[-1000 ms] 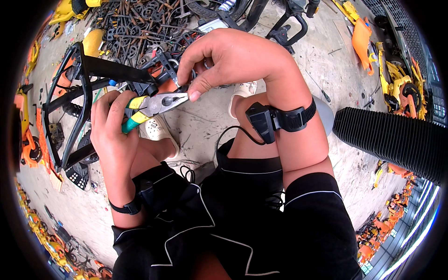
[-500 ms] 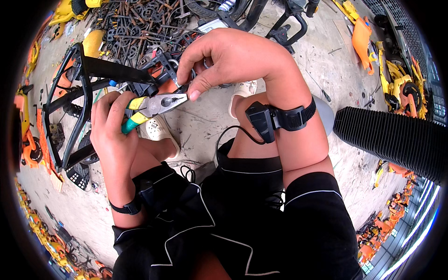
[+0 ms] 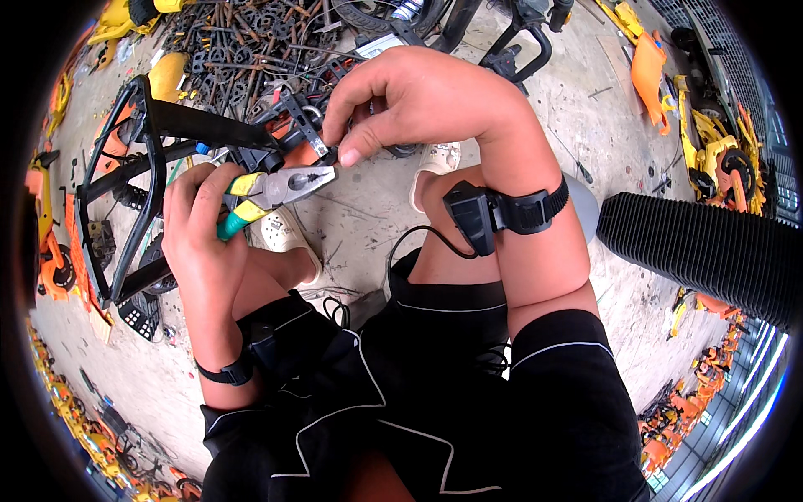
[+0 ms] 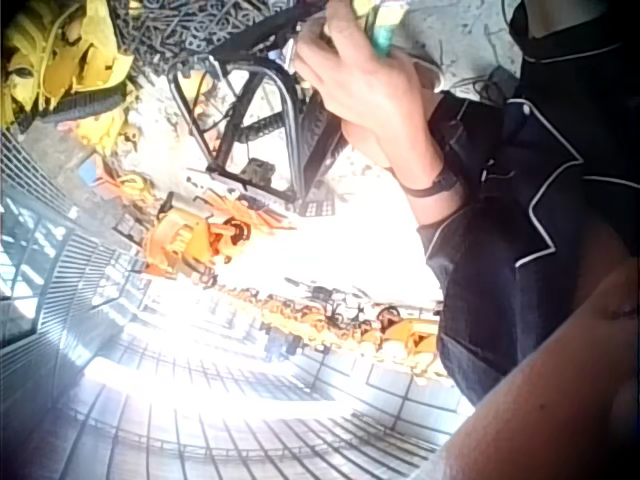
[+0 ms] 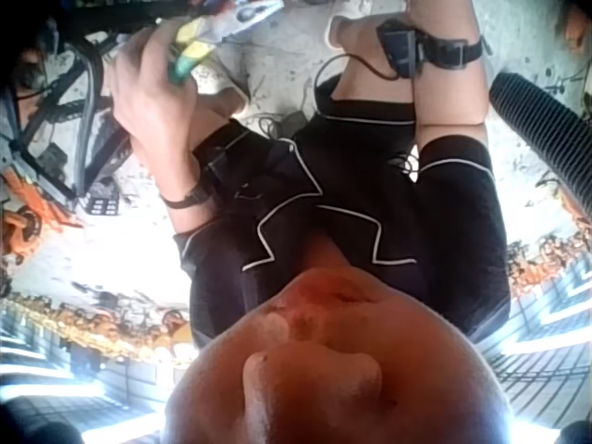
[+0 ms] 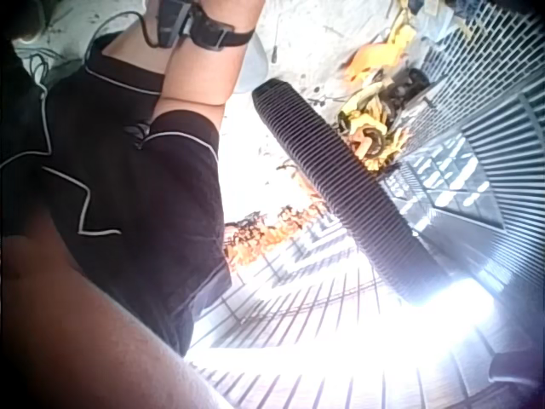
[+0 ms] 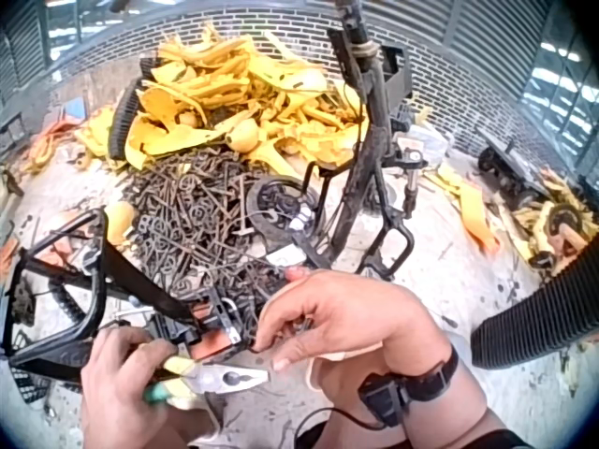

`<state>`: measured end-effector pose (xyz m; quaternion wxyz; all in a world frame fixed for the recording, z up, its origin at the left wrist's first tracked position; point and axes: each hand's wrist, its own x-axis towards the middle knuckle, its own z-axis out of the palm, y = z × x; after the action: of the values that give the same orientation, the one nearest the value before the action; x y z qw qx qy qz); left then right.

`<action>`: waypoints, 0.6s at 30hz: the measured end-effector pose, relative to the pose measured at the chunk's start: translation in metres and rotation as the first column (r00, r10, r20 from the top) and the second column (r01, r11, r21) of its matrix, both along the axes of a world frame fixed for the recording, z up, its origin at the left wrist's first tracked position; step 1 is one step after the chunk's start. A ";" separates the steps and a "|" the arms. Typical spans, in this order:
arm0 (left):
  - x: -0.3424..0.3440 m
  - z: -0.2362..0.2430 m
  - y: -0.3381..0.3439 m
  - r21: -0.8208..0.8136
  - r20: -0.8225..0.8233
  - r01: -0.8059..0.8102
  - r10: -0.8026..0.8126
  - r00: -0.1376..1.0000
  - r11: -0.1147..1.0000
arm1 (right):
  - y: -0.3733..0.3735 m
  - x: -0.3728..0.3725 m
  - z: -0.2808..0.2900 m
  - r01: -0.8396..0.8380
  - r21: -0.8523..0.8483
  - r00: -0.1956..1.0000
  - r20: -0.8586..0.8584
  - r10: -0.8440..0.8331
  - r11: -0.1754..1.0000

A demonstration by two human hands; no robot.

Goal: The person uses pliers to twist and secure a wire on a black motorcycle frame while sitting in a large warehouse filled with yellow parts.

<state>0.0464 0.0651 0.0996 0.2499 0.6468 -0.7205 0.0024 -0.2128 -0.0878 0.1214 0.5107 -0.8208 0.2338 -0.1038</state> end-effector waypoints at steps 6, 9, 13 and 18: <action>0.006 -0.006 -0.001 0.135 -0.488 0.115 -0.035 0.872 0.984 | -0.007 0.004 -0.008 0.100 -0.159 0.993 0.079 -0.088 0.982; 0.003 -0.009 -0.003 0.369 -0.897 0.337 0.237 0.373 0.866 | -0.004 0.014 -0.013 0.289 -0.166 0.957 0.051 -0.284 0.943; 0.005 -0.010 -0.009 0.197 -0.843 0.595 0.445 -0.302 0.779 | 0.001 0.033 -0.012 0.344 -0.068 0.938 -0.017 -0.345 0.937; 0.000 -0.012 -0.007 0.057 -0.818 0.579 0.371 -0.441 0.814 | 0.021 0.070 -0.009 0.567 -0.274 0.803 0.391 -0.449 0.777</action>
<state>0.0461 0.0586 0.0873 0.5352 0.2780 -0.1881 -0.7752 -0.1423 -0.0666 0.1128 0.3247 -0.7817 0.3430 -0.4074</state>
